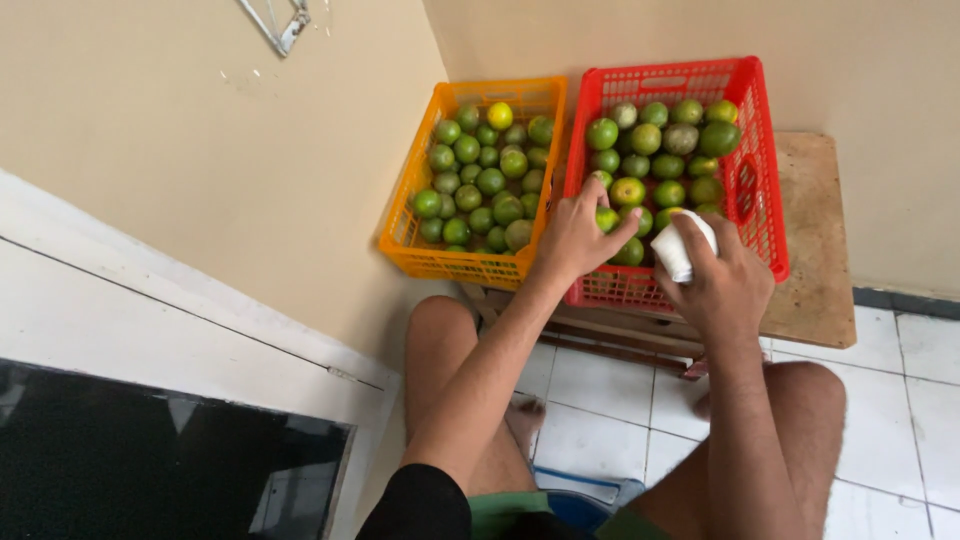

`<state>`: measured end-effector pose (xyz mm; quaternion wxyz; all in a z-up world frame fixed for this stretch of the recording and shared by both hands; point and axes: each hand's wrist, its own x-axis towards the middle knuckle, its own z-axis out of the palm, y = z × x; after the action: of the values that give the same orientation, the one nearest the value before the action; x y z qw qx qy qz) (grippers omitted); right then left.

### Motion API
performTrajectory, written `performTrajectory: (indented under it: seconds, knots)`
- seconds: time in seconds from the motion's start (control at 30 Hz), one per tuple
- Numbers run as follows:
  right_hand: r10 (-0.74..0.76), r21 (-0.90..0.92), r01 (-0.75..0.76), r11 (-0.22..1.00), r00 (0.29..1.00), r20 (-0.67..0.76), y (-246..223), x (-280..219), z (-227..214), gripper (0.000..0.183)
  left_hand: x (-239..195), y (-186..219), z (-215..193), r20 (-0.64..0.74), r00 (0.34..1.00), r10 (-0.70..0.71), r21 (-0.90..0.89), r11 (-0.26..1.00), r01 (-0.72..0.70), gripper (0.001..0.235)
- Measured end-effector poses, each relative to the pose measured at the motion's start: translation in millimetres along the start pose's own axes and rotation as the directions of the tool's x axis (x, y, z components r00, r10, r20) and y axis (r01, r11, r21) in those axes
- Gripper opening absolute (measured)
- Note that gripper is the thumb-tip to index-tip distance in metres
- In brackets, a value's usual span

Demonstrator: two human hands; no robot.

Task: The person sits on a small stool and wipes green limes with a white cloth. They pick limes from a yellow basket, wipe them, and place them into a red basket. The process is repeated for multiple limes.

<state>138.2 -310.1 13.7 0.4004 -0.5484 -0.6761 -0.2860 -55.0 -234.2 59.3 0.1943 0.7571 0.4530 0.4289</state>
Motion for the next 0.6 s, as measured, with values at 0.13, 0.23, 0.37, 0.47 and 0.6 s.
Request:
performTrajectory:
  seconds: [0.13,0.23,0.37,0.47,0.6]
  knots:
    - [0.003,-0.023,-0.003,1.000,1.000,-0.008,-1,-1,3,0.053,0,-2,0,0.007,1.000,-0.012,-0.019,1.000,0.012,0.051]
    - [0.000,-0.039,-0.001,0.999,1.000,-0.011,-1,-2,4,0.051,-2,-2,1,0.023,0.999,-0.034,-0.011,0.999,0.034,0.051]
    - [0.001,-0.008,-0.001,1.000,1.000,-0.031,-1,-3,8,0.052,-3,-1,-2,0.039,0.999,-0.029,0.006,1.000,0.029,0.051]
    - [0.010,-0.019,-0.011,1.000,0.999,-0.046,-1,-1,11,0.052,-3,-1,-3,0.064,0.998,-0.021,0.006,1.000,0.021,0.050]
    - [0.027,-0.030,-0.028,0.999,0.999,-0.043,-2,1,13,0.053,-2,6,-6,0.094,0.995,-0.043,0.003,0.999,0.042,0.048]
